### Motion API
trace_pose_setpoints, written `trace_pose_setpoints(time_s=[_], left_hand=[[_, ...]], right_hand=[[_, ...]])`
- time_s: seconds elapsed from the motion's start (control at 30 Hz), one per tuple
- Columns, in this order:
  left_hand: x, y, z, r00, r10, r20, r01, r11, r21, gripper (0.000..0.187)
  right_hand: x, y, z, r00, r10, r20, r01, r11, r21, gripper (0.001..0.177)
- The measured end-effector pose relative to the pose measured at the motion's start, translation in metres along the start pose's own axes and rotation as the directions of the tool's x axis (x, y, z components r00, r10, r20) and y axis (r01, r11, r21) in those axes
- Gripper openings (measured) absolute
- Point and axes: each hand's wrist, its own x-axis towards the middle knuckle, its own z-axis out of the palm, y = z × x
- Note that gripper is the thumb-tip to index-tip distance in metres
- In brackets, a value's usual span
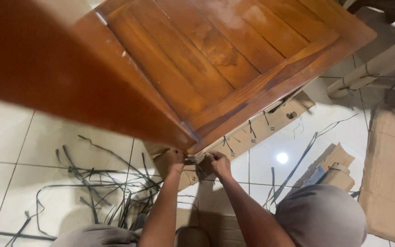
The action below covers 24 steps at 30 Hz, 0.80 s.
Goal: Wrapping wooden chair legs with cardboard and securing them with plastic ties
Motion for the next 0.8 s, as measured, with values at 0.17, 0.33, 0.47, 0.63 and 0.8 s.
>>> trace_pose_setpoints(time_s=[0.17,0.33,0.47,0.63,0.8], left_hand=[[-0.07,0.11,-0.011,0.947,-0.197,-0.254,0.322,0.611,0.723,0.02],[-0.12,0.125,-0.004,0.937,-0.105,-0.334,0.312,0.682,0.661,0.019],[-0.144,0.156,0.0,0.957,-0.097,-0.275,0.263,0.695,0.67,0.01],[-0.132,0.093,0.034,0.915,-0.339,-0.221,0.373,0.918,0.134,0.005],[-0.15,0.119,0.047,0.894,-0.419,-0.158,0.389,0.902,-0.189,0.018]], right_hand=[[-0.017,0.018,-0.007,0.999,0.033,-0.013,-0.034,0.996,-0.078,0.032],[-0.046,0.015,-0.014,1.0,-0.03,0.004,0.03,0.992,-0.122,0.027],[-0.068,0.003,-0.012,0.984,-0.165,0.061,0.174,0.965,-0.198,0.026],[-0.078,0.002,-0.008,0.958,-0.284,0.045,0.284,0.911,-0.299,0.027],[-0.082,0.005,-0.004,0.943,-0.322,0.08,0.328,0.872,-0.364,0.022]])
